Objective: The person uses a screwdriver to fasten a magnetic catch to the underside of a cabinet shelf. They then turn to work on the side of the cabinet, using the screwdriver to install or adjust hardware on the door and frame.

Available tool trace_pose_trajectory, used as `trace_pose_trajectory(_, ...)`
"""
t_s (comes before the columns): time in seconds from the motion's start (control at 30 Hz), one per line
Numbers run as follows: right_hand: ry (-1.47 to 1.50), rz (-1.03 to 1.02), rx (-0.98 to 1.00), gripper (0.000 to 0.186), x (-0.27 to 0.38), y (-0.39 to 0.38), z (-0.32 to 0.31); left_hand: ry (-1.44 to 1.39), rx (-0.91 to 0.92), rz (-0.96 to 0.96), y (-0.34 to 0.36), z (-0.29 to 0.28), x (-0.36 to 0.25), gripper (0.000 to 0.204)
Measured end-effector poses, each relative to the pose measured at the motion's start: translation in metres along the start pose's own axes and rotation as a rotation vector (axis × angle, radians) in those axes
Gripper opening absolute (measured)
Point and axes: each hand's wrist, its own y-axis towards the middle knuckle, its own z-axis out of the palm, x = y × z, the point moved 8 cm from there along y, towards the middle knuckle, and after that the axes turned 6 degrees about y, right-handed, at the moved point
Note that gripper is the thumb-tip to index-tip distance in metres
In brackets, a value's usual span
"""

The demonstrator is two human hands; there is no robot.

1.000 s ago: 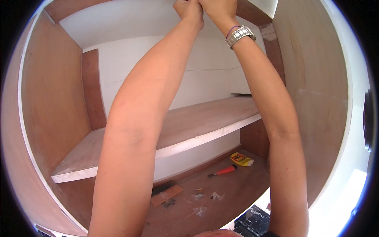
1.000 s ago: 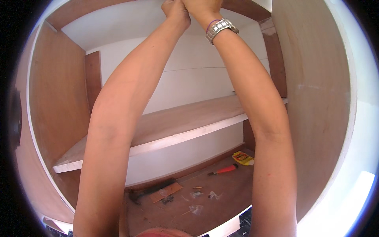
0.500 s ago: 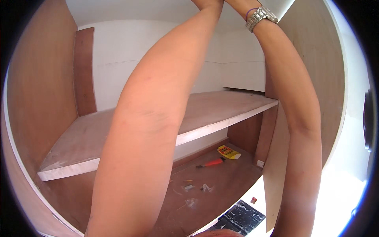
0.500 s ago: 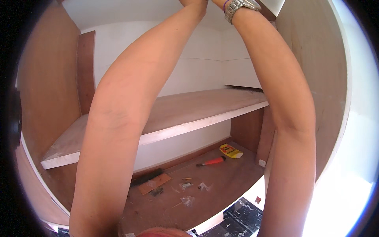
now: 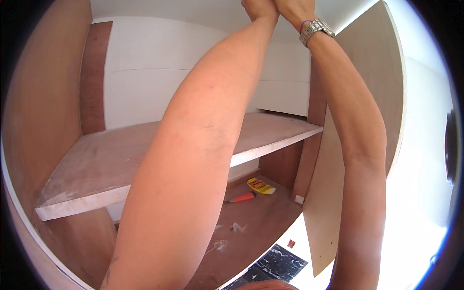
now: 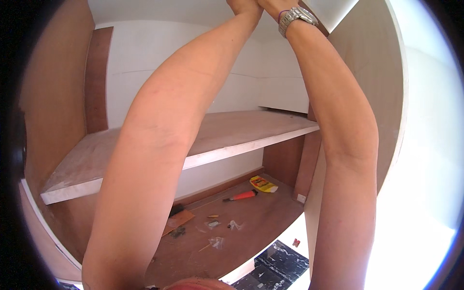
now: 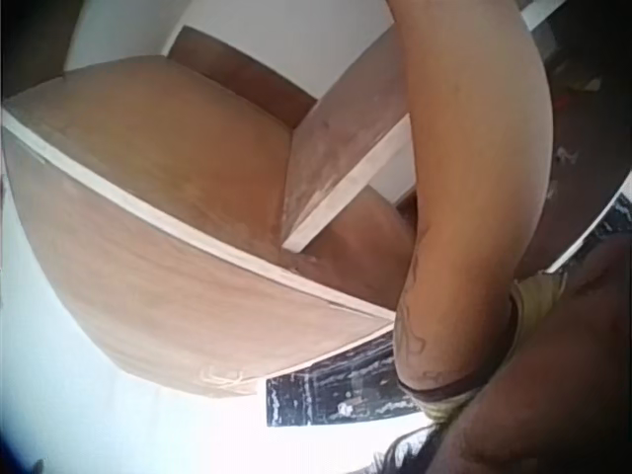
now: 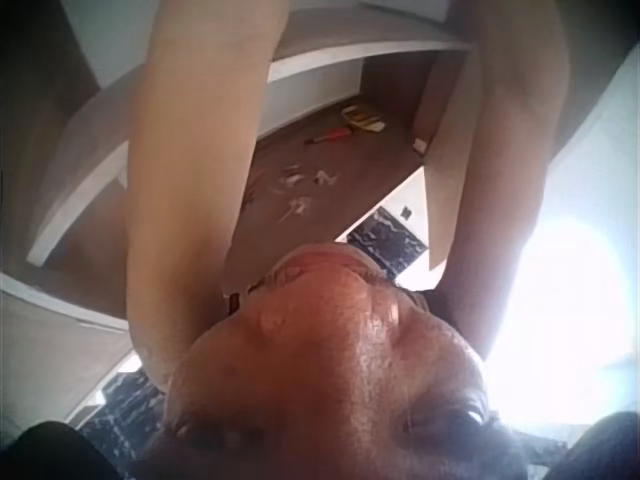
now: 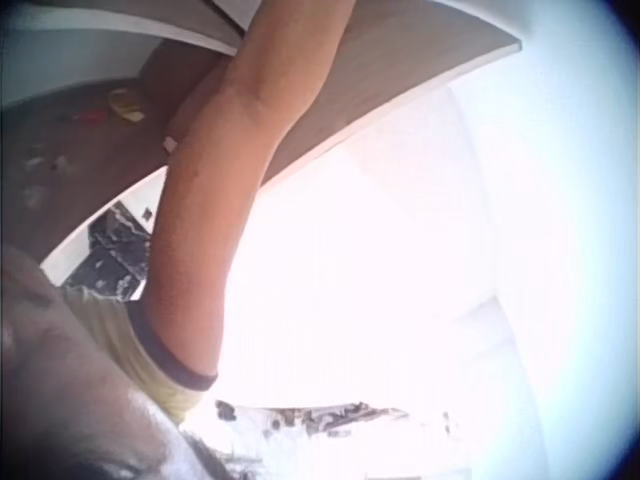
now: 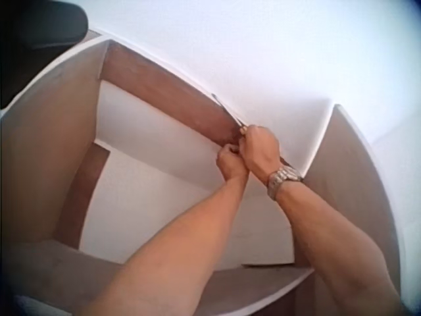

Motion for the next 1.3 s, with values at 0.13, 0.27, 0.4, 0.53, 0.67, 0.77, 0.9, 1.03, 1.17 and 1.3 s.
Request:
trace_pose_trajectory(0.13,-0.007,0.048,0.074,0.018,-0.01,0.002,0.005,0.414,-0.029,0.145,-0.011,-0.001,-0.024,0.028)
trace_pose_trajectory(0.27,-0.003,0.017,0.058,0.018,-0.011,0.004,0.004,0.442,-0.054,0.112,-0.016,-0.004,-0.032,0.028)
trace_pose_trajectory(0.4,0.16,0.11,-0.007,0.018,-0.027,-0.008,-0.008,0.495,-0.023,0.136,-0.019,-0.002,-0.036,0.026)
trace_pose_trajectory(0.53,0.404,0.365,-0.12,0.023,-0.053,-0.031,-0.023,0.454,-0.032,0.155,-0.021,0.0,-0.038,0.026)
trace_pose_trajectory(0.67,0.5,0.696,0.012,0.024,-0.069,-0.045,-0.007,0.502,-0.016,0.146,-0.02,0.002,-0.037,0.025)
trace_pose_trajectory(0.77,0.464,0.761,0.013,0.02,-0.071,-0.047,0.002,0.479,-0.011,0.129,-0.019,0.003,-0.034,0.024)
trace_pose_trajectory(0.9,0.631,0.776,-0.123,0.012,-0.071,-0.048,0.011,0.488,0.003,0.142,-0.015,0.004,-0.035,0.024)
trace_pose_trajectory(1.03,0.594,0.87,-0.141,0.008,-0.075,-0.055,0.008,0.471,0.021,0.127,-0.015,0.006,-0.033,0.024)
trace_pose_trajectory(1.17,0.573,0.846,-0.154,0.009,-0.071,-0.052,0.004,0.439,0.045,0.074,-0.016,0.01,-0.029,0.024)
trace_pose_trajectory(1.3,0.564,0.718,-0.171,0.01,-0.066,-0.046,0.002,0.449,0.018,0.162,-0.015,0.01,-0.034,0.025)
